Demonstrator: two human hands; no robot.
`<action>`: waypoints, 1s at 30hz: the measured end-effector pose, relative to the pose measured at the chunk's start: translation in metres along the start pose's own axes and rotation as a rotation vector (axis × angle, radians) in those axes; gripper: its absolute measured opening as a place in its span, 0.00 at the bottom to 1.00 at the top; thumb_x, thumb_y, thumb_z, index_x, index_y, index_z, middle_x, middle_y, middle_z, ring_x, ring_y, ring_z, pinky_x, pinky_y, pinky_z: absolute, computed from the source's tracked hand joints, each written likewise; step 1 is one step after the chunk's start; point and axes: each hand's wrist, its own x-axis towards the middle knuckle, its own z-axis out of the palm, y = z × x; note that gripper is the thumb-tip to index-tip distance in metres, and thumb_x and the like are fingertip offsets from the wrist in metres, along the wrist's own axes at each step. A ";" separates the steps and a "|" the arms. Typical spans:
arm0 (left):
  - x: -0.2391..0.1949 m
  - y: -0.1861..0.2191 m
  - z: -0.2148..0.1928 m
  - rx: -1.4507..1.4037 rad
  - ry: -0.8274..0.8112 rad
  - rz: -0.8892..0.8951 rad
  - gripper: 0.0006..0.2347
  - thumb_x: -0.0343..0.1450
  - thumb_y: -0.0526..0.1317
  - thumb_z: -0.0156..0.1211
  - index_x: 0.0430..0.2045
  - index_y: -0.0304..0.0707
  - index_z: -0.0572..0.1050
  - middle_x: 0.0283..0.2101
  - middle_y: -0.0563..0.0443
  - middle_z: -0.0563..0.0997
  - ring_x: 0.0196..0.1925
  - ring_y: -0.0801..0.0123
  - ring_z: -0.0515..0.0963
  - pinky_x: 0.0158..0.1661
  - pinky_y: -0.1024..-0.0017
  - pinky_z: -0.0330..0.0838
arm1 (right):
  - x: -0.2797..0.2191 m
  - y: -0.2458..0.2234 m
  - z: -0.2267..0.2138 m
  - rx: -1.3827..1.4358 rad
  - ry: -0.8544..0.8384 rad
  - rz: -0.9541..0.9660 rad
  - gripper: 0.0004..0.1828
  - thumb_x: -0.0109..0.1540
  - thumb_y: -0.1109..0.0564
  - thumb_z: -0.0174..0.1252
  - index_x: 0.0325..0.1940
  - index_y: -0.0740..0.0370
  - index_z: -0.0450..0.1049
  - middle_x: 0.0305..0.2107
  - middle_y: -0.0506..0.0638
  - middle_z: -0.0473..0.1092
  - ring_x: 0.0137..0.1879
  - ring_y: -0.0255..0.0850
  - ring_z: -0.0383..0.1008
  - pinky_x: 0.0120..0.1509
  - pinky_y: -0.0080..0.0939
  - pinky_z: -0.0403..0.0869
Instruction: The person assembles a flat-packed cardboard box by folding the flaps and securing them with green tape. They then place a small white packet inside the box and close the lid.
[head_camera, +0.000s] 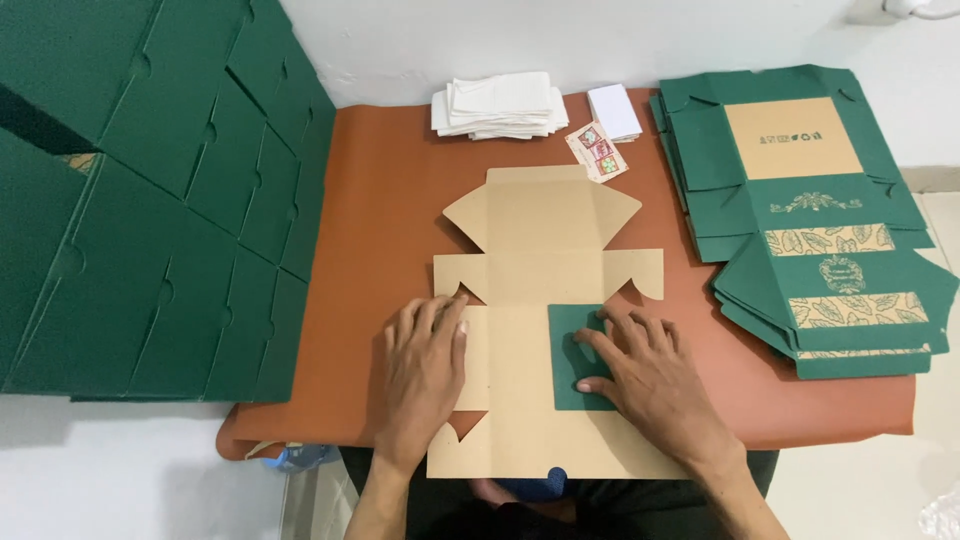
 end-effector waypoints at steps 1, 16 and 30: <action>0.005 0.002 -0.003 -0.001 0.001 0.003 0.17 0.81 0.42 0.46 0.63 0.44 0.74 0.58 0.55 0.78 0.62 0.58 0.71 0.55 0.54 0.65 | 0.000 0.000 0.001 -0.002 0.001 0.003 0.35 0.63 0.24 0.53 0.68 0.38 0.67 0.66 0.50 0.63 0.67 0.55 0.64 0.62 0.58 0.70; 0.002 0.031 -0.035 -0.727 -0.134 -0.223 0.27 0.80 0.54 0.34 0.75 0.45 0.56 0.83 0.48 0.50 0.83 0.61 0.54 0.68 0.59 0.68 | 0.006 -0.006 -0.010 0.331 -0.017 -0.096 0.29 0.68 0.46 0.59 0.68 0.64 0.67 0.65 0.59 0.66 0.68 0.53 0.66 0.67 0.55 0.69; -0.001 0.002 0.005 -0.367 -0.145 0.181 0.16 0.75 0.28 0.58 0.59 0.31 0.77 0.63 0.42 0.81 0.61 0.56 0.83 0.58 0.64 0.81 | 0.014 -0.008 -0.030 -0.045 -0.161 -0.277 0.34 0.72 0.42 0.44 0.83 0.20 0.53 0.64 0.62 0.60 0.63 0.54 0.64 0.58 0.52 0.71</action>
